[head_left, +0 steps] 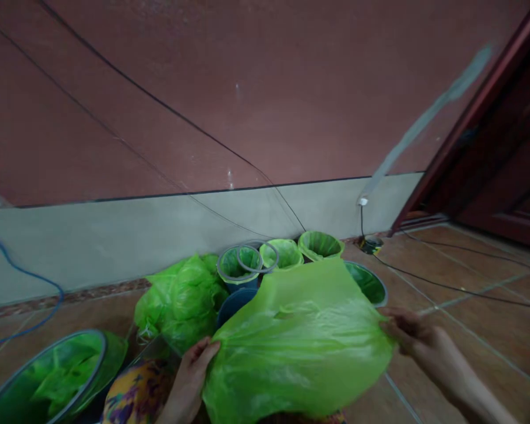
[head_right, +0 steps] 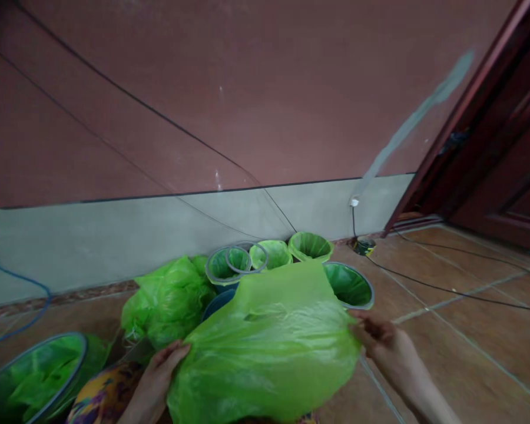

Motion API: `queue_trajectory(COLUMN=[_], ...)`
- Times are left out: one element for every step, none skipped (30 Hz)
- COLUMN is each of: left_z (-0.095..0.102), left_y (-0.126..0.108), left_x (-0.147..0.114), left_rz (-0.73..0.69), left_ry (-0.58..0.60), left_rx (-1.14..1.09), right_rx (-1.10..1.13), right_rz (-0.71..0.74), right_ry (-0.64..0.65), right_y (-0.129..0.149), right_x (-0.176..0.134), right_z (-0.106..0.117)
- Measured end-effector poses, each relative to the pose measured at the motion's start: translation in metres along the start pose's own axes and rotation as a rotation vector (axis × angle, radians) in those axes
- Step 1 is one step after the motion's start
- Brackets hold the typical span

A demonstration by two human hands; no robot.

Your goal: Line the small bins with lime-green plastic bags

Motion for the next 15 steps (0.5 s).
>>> queue_trajectory(left_z=[0.004, 0.008, 0.012, 0.015, 0.018, 0.018, 0.018, 0.017, 0.015, 0.013, 0.010, 0.008, 0.006, 0.006, 0.005], left_y=[0.002, 0.004, 0.005, 0.006, 0.006, 0.006, 0.005, 0.005, 0.005, 0.005, 0.005, 0.006, 0.007, 0.009, 0.012], left_x=[0.001, 0.002, 0.003, 0.003, 0.003, 0.002, 0.002, 0.002, 0.002, 0.002, 0.002, 0.003, 0.004, 0.006, 0.007], left_rz=[0.001, 0.001, -0.002, -0.007, -0.014, -0.021, -0.029, -0.039, -0.051, -0.063, -0.076, -0.088, -0.098, -0.104, -0.105], left_ry=[-0.007, -0.010, -0.007, -0.005, -0.001, -0.001, -0.003, -0.003, -0.001, 0.005, 0.013, 0.017, 0.018, 0.014, 0.009], left_rx=[0.033, 0.070, 0.108, 0.147, 0.187, 0.223, 0.253, 0.280, 0.304, 0.326, 0.345, 0.356, 0.359, 0.352, 0.336], right_rx=[0.012, 0.015, 0.013, 0.017, 0.025, 0.041, 0.070, 0.121, 0.192, 0.277, 0.365, 0.444, 0.496, 0.504, 0.470], right_rz=[-0.034, -0.080, -0.132, -0.179, -0.222, -0.256, -0.279, -0.296, -0.319, -0.347, -0.372, -0.383, -0.372, -0.339, -0.284], right_ry=[0.062, 0.091, 0.103, 0.107, 0.104, 0.108, 0.124, 0.167, 0.232, 0.314, 0.405, 0.488, 0.548, 0.572, 0.557], right_y=[-0.008, -0.015, -0.023, -0.031, -0.038, -0.044, -0.049, -0.054, -0.058, -0.061, -0.063, -0.064, -0.064, -0.064, -0.063], right_x=[0.002, 0.004, 0.006, 0.007, 0.009, 0.011, 0.015, 0.018, 0.023, 0.028, 0.032, 0.037, 0.040, 0.042, 0.042], right_z=[-0.013, -0.025, -0.035, -0.044, -0.051, -0.058, -0.064, -0.070, -0.075, -0.081, -0.087, -0.091, -0.095, -0.097, -0.098])
Point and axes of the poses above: each hand's wrist, its own x-axis towards the middle knuckle, its own z-axis out of the back of the hand, y = z × x, the point moved 1 cm from there along x, towards the middle knuckle, and after that the axes turned 2 degrees about -z, right-handed, at the moved point
